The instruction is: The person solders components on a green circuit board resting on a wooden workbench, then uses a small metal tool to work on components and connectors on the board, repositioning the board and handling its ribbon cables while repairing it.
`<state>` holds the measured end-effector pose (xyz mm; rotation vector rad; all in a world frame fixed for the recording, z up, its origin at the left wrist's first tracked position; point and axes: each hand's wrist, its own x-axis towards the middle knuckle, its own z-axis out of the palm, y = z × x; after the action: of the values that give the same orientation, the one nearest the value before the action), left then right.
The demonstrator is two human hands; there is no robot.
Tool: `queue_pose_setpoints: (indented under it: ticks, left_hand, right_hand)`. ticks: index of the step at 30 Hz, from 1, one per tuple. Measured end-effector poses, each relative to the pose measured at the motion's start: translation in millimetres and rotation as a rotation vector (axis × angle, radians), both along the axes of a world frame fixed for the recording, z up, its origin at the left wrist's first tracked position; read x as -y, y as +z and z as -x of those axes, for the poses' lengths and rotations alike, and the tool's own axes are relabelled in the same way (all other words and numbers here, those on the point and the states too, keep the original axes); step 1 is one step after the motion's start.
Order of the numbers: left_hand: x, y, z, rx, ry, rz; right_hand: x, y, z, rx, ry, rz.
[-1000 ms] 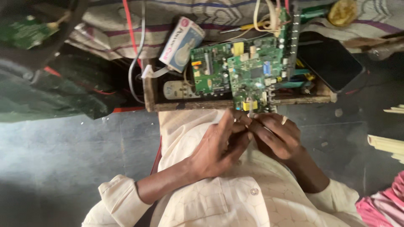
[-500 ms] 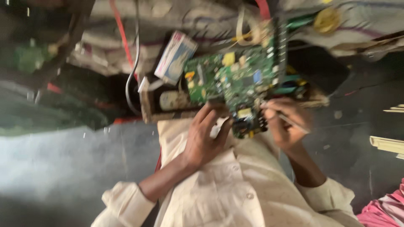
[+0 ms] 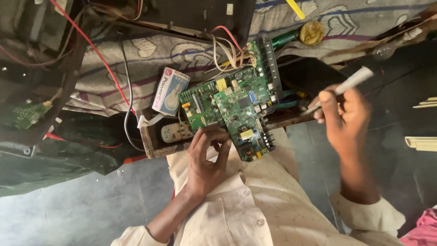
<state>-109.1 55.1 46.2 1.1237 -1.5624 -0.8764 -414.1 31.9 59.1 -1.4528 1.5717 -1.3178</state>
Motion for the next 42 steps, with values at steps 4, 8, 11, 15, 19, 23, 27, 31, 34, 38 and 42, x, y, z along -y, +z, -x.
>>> queue_pose_setpoints:
  ticks: [4,8,11,15,19,23,27,31,34,38,42]
  left_hand:
    - [2,-2,-2,0.028,0.015,-0.024]
    - [-3,-11,-5,0.102,0.048,-0.017]
    - [-7,-15,-9,0.159,0.047,-0.075]
    - [-15,-11,-17,0.116,-0.018,-0.218]
    - [-7,-3,-36,0.148,0.089,-0.117]
    - [11,4,-43,0.391,0.048,0.06]
    - [30,2,-20,0.625,-0.128,0.199]
    - [45,-4,-4,0.665,-0.153,0.218]
    - [48,-7,1,0.745,-0.151,0.196]
    - [54,-13,7,0.793,-0.16,0.204]
    - [55,-18,14,0.837,-0.162,0.224]
  right_hand:
    - [10,6,11,-0.184,0.05,-0.162]
    - [15,-4,11,-0.414,0.128,-0.261]
    - [16,-16,8,-0.503,0.122,-0.329]
    - [17,-36,3,-0.443,0.154,-0.318]
    - [16,-45,5,-0.365,0.194,-0.293]
    - [13,-37,18,-0.346,0.144,-0.366]
    - [8,-35,42,-0.249,0.049,-0.275]
    - [4,-60,95,-0.156,-0.011,-0.19]
    - [1,-93,149,-0.06,-0.053,-0.175]
    - [-15,-130,179,-0.067,-0.072,-0.143]
    - [-22,-107,135,-0.019,0.091,-0.136]
